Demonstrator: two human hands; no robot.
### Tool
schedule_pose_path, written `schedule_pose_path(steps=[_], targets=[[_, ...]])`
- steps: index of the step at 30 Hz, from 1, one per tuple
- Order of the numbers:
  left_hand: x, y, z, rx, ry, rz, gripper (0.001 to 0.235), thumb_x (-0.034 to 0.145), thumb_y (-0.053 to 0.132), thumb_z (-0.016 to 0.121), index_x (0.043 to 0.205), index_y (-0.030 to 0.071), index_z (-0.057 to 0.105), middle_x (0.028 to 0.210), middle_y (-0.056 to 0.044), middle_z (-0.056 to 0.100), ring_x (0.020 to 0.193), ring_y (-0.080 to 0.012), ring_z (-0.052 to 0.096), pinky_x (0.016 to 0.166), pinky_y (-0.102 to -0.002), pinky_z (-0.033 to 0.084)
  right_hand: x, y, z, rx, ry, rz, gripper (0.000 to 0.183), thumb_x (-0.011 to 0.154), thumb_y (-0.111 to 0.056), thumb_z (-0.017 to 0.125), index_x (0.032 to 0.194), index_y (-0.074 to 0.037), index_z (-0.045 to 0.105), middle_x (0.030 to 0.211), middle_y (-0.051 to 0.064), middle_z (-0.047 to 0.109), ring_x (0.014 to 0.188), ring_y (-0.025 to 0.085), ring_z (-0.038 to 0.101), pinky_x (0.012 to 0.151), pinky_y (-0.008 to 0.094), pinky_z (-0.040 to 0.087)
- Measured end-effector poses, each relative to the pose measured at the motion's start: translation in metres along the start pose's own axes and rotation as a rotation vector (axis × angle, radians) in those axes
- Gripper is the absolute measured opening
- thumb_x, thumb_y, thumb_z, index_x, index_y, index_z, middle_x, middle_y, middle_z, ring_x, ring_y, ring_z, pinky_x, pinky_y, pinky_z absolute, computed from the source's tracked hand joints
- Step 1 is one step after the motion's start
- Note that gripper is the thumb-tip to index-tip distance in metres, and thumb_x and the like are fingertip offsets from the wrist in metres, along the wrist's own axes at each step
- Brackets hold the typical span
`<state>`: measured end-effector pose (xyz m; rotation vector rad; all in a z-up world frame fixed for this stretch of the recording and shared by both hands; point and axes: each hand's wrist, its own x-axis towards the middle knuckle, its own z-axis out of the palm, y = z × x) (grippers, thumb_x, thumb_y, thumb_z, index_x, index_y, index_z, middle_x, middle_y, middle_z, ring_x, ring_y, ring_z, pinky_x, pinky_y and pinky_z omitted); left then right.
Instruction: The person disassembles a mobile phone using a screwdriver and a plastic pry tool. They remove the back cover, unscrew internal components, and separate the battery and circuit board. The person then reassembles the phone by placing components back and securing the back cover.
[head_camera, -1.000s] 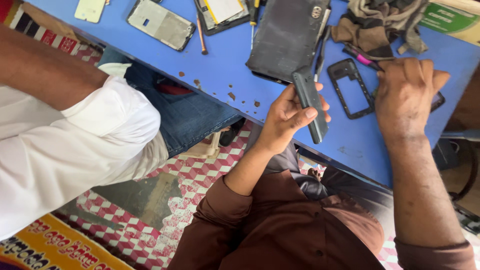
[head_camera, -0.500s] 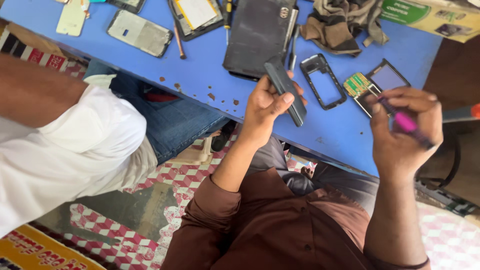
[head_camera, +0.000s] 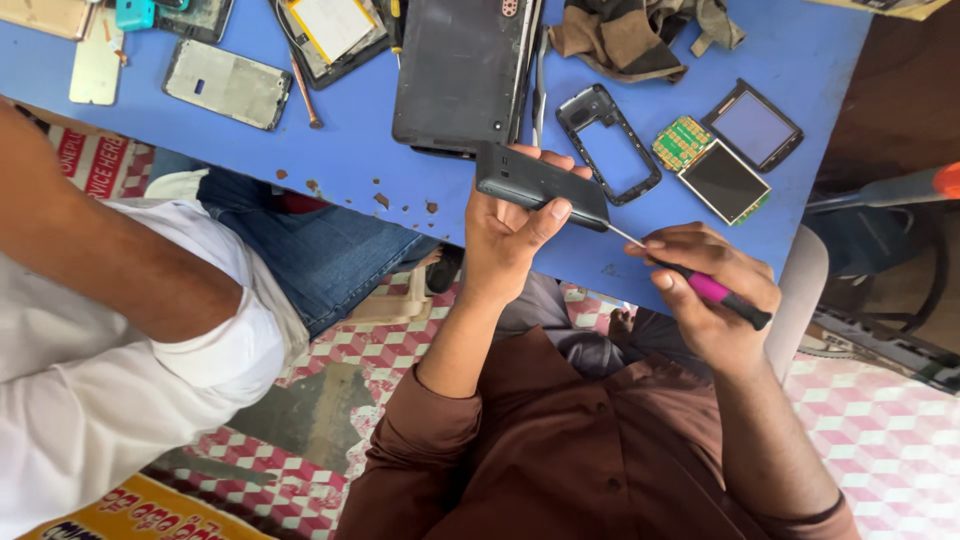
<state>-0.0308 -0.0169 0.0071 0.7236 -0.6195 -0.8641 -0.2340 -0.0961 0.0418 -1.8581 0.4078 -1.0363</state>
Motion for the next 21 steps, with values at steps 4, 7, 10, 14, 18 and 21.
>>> schedule_pose_path(steps=[4,7,10,14,18,21], targets=[[0.0028,0.0001,0.0017,0.008,0.008,-0.005,0.045,0.099,-0.003,0.073,0.138,0.002,0.050,0.126,-0.018,0.063,0.120,-0.0322,0.067,0.114,-0.049,0.055,0.0049,-0.0021,-0.0015,-0.066,-0.074,-0.021,0.013,0.097,-0.004,0.069,0.108,0.003,0.070,0.104,0.015,0.076,0.099,0.027,0.073,0.089,0.034,0.058],[0.0052,0.0004,0.0019,0.012,0.016,-0.005,0.046,0.099,-0.001,0.073,0.139,0.003,0.050,0.129,-0.018,0.063,0.119,-0.0327,0.067,0.113,-0.049,0.055,0.0084,-0.0035,-0.0017,-0.110,-0.057,-0.040,0.012,0.097,-0.003,0.070,0.106,0.003,0.070,0.104,0.015,0.076,0.098,0.027,0.073,0.088,0.034,0.058],[0.0071,0.0018,0.0018,0.009,0.015,-0.019,0.045,0.100,-0.001,0.072,0.139,0.002,0.051,0.128,-0.018,0.063,0.119,-0.0333,0.067,0.111,-0.048,0.055,0.0096,-0.0040,-0.0039,-0.114,-0.031,-0.054,0.011,0.098,-0.004,0.069,0.107,0.003,0.069,0.104,0.014,0.075,0.098,0.027,0.073,0.089,0.035,0.058],[0.0078,0.0029,0.0016,0.004,-0.011,-0.020,0.045,0.100,-0.002,0.071,0.140,0.003,0.051,0.125,-0.018,0.063,0.120,-0.0336,0.067,0.110,-0.047,0.054,0.0074,-0.0034,-0.0060,-0.101,-0.008,-0.036,0.011,0.098,-0.004,0.067,0.107,0.003,0.070,0.105,0.014,0.076,0.097,0.026,0.073,0.088,0.034,0.058],[0.0071,0.0010,0.0006,0.013,-0.013,-0.011,0.046,0.100,-0.004,0.071,0.140,0.003,0.052,0.125,-0.018,0.063,0.120,-0.0338,0.067,0.111,-0.047,0.054,0.0062,-0.0012,-0.0064,-0.110,-0.010,-0.048,0.011,0.098,-0.003,0.067,0.107,0.003,0.069,0.105,0.015,0.076,0.097,0.027,0.073,0.088,0.035,0.057],[0.0036,-0.0011,0.0017,-0.012,0.046,-0.021,0.047,0.097,-0.006,0.072,0.139,0.003,0.052,0.129,-0.017,0.064,0.124,-0.0347,0.067,0.114,-0.050,0.054,0.0069,-0.0037,-0.0052,-0.140,0.005,-0.050,0.010,0.099,-0.002,0.068,0.107,0.003,0.070,0.106,0.015,0.075,0.097,0.028,0.073,0.089,0.035,0.058]])
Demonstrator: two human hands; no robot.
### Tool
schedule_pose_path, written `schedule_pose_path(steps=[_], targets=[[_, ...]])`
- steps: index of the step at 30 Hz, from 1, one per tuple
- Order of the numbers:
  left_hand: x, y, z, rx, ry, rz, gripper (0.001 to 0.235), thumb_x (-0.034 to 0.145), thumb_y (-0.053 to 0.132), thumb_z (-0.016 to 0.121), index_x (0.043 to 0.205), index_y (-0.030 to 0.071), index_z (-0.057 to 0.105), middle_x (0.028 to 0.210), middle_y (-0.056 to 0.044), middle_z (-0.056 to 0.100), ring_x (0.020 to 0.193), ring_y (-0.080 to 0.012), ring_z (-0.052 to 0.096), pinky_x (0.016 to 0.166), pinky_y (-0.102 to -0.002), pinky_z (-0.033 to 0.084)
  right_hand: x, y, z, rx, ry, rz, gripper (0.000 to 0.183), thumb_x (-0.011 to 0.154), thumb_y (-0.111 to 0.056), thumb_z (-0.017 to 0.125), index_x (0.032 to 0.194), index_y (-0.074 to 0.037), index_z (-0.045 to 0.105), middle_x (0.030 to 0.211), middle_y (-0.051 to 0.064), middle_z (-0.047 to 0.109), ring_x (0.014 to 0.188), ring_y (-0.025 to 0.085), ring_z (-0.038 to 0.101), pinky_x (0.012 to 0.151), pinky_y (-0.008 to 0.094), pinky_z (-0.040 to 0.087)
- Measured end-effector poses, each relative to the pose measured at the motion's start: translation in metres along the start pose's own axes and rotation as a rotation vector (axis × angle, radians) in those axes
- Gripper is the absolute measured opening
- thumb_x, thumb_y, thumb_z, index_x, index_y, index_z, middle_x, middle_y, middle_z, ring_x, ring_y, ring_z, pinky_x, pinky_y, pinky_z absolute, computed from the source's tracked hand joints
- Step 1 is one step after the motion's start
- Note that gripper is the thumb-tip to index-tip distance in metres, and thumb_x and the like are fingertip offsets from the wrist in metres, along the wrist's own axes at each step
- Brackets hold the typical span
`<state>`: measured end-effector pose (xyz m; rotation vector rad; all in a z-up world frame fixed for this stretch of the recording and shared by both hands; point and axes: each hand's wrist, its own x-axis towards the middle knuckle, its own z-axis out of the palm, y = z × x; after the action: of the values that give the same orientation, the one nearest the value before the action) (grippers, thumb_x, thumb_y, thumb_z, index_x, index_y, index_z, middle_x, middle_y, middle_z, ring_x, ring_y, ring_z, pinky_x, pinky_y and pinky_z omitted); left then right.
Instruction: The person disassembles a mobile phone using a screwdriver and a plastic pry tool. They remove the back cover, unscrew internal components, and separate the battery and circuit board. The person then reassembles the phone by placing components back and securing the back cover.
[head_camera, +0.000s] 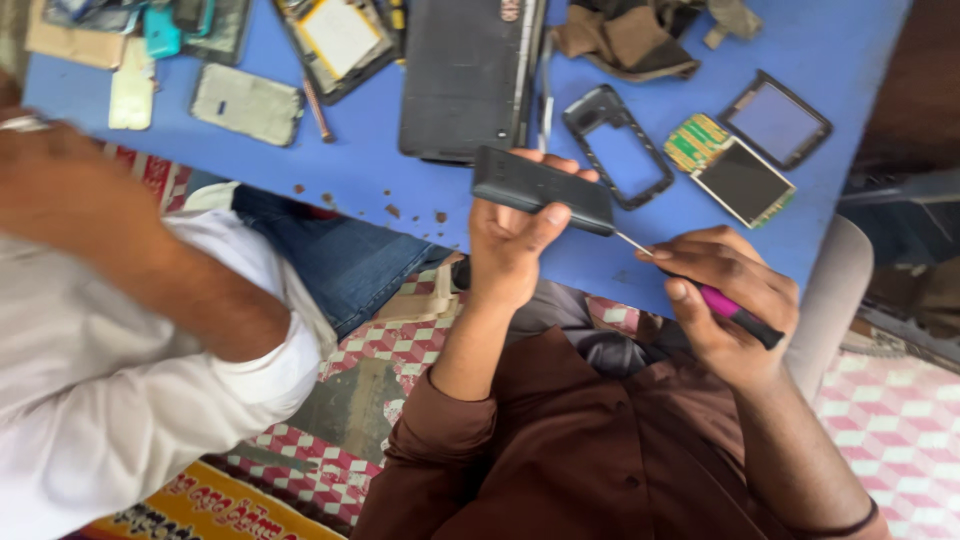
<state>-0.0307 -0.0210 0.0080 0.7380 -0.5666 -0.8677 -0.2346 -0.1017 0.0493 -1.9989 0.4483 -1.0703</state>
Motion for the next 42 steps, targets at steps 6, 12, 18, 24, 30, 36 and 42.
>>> schedule_pose_path(steps=[6,12,18,24,30,36,42], targets=[[0.000,-0.007,-0.003,-0.070,0.025,-0.017,0.045,0.096,-0.012,0.072,0.134,0.005,0.053,0.122,-0.016,0.065,0.117,-0.0303,0.068,0.110,-0.047,0.057,-0.003,-0.009,0.009,-0.123,0.035,-0.058,0.007,0.099,0.003,0.072,0.104,0.005,0.068,0.105,0.016,0.074,0.095,0.027,0.072,0.086,0.034,0.057],[-0.001,-0.013,-0.008,-0.050,-0.016,0.066,0.042,0.099,-0.011,0.071,0.132,0.005,0.050,0.121,-0.014,0.064,0.117,-0.0269,0.068,0.103,-0.040,0.059,-0.013,-0.005,0.014,-0.194,0.029,-0.092,0.009,0.097,0.009,0.072,0.106,0.006,0.071,0.104,0.018,0.074,0.096,0.027,0.073,0.084,0.032,0.057],[-0.003,-0.012,-0.006,0.002,-0.033,0.071,0.047,0.097,-0.010,0.072,0.134,0.005,0.047,0.123,-0.014,0.062,0.121,-0.0255,0.066,0.104,-0.038,0.059,-0.018,-0.004,0.014,-0.050,0.028,0.022,0.005,0.110,0.003,0.070,0.111,0.007,0.068,0.110,0.019,0.074,0.099,0.024,0.075,0.091,0.029,0.059],[-0.004,-0.014,-0.010,0.033,-0.073,0.005,0.055,0.094,-0.010,0.072,0.139,0.005,0.045,0.128,-0.015,0.061,0.125,-0.0242,0.063,0.111,-0.041,0.058,-0.023,-0.003,0.009,0.138,0.037,0.181,0.016,0.117,-0.007,0.064,0.117,0.010,0.065,0.107,0.022,0.073,0.095,0.023,0.074,0.092,0.030,0.060],[-0.005,-0.018,-0.013,0.074,-0.091,0.048,0.044,0.098,-0.009,0.072,0.132,0.002,0.046,0.126,-0.017,0.062,0.123,-0.0247,0.064,0.106,-0.039,0.059,-0.039,0.011,0.010,0.229,0.015,0.201,0.013,0.122,-0.004,0.057,0.121,0.009,0.058,0.115,0.024,0.070,0.102,0.023,0.072,0.099,0.031,0.060],[-0.006,-0.013,-0.012,0.089,-0.093,0.025,0.043,0.100,-0.006,0.071,0.133,0.002,0.044,0.126,-0.016,0.062,0.123,-0.0243,0.064,0.104,-0.038,0.059,-0.053,0.038,0.005,0.155,-0.048,0.245,0.024,0.123,-0.015,0.056,0.122,0.009,0.057,0.114,0.024,0.071,0.100,0.024,0.070,0.098,0.030,0.055],[-0.006,-0.011,-0.010,0.157,-0.081,0.022,0.044,0.099,-0.005,0.071,0.133,0.001,0.044,0.124,-0.017,0.062,0.121,-0.0237,0.064,0.103,-0.039,0.060,-0.059,0.048,0.001,0.094,-0.070,0.245,0.030,0.124,-0.020,0.055,0.122,0.009,0.057,0.115,0.023,0.071,0.101,0.023,0.071,0.099,0.031,0.054]])
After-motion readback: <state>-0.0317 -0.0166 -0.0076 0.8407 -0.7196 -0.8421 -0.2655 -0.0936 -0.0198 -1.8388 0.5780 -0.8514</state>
